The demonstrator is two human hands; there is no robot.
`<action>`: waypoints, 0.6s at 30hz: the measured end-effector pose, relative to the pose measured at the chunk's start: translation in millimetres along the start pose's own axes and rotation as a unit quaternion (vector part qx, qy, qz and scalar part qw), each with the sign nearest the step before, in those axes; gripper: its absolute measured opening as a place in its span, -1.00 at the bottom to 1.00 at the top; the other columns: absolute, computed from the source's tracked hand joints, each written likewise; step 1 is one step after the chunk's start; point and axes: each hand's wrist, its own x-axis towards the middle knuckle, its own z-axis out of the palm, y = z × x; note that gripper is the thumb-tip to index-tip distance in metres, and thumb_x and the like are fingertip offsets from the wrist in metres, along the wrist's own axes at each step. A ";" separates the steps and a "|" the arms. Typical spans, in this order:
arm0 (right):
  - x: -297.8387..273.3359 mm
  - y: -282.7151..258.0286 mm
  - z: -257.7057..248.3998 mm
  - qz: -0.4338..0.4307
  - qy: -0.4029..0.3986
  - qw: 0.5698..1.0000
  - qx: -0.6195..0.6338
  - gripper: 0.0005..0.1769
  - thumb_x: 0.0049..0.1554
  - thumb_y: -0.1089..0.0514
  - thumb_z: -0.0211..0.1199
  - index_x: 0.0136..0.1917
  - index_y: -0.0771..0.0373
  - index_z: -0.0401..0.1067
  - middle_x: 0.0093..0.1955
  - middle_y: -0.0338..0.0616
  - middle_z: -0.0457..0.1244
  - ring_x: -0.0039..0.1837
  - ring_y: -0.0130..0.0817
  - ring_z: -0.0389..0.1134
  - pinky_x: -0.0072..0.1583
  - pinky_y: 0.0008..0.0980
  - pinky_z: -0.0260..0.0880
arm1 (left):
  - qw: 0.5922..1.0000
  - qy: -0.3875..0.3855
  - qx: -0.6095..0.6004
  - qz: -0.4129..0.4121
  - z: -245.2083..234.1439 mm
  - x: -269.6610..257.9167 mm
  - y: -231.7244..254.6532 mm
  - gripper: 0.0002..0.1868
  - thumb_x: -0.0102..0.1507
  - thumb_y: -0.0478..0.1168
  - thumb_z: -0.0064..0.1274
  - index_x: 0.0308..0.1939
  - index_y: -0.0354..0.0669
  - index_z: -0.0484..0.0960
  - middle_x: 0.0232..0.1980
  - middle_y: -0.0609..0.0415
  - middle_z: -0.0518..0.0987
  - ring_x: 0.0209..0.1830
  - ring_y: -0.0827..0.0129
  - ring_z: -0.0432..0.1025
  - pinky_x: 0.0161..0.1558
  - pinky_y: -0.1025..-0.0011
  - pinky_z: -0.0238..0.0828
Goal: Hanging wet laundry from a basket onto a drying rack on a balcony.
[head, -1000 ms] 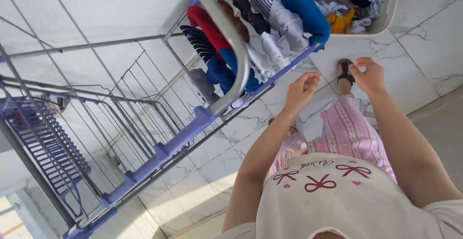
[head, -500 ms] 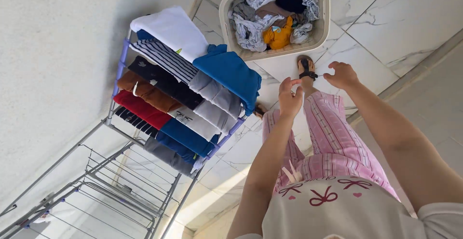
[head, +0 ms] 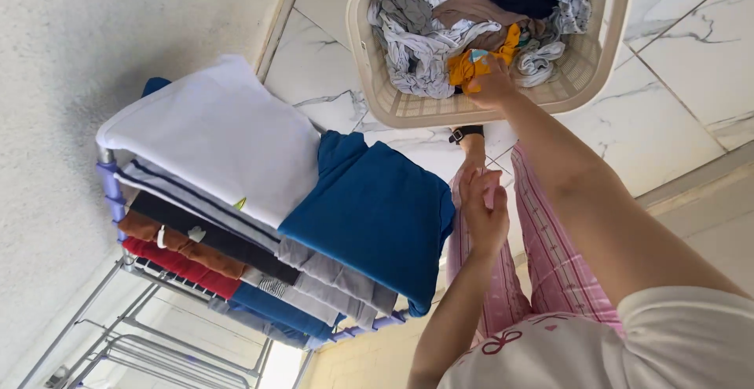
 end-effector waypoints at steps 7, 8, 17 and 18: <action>45.5 12.8 10.5 -0.077 0.067 0.994 0.040 -0.77 0.09 0.06 0.39 -0.03 0.19 0.49 0.24 0.00 0.34 0.39 -0.04 0.34 0.35 -0.04 0.34 | 1.000 -0.016 0.001 0.019 15.8 -14.7 -18.8 -0.67 0.34 -0.55 -0.11 0.00 -0.16 0.69 0.44 -0.08 0.41 0.49 0.14 0.32 0.45 0.19 0.28; 22.4 17.9 3.5 -0.077 0.073 0.994 0.035 -0.77 0.09 0.06 0.39 -0.03 0.19 0.49 0.24 0.00 0.34 0.39 -0.04 0.34 0.35 -0.04 0.34 | 1.000 -0.017 -0.005 0.025 21.4 -21.4 -32.3 -0.67 0.34 -0.55 -0.11 0.00 -0.16 0.69 0.44 -0.08 0.41 0.49 0.14 0.32 0.45 0.19 0.28; -315.9 14.1 -142.3 -0.195 -0.081 0.576 0.790 -0.26 -0.06 0.61 0.18 0.40 0.44 0.24 0.29 0.05 0.32 0.41 -0.10 0.35 0.45 -0.17 0.31 | 0.784 -0.088 -0.537 -0.298 -14.8 14.6 61.3 -0.24 0.28 0.36 -0.09 0.39 -0.01 0.33 0.35 0.02 0.41 0.34 0.11 0.34 0.17 0.01 0.38; -338.5 20.8 -145.4 -0.193 -0.119 0.612 0.757 -0.31 -0.03 0.59 0.19 0.39 0.49 0.26 0.29 0.09 0.32 0.39 -0.08 0.34 0.44 -0.15 0.30 | 0.763 -0.124 -0.574 -0.270 -18.1 20.1 71.2 -0.23 0.29 0.34 -0.06 0.40 -0.06 0.34 0.35 -0.02 0.43 0.32 0.08 0.36 0.19 0.02 0.38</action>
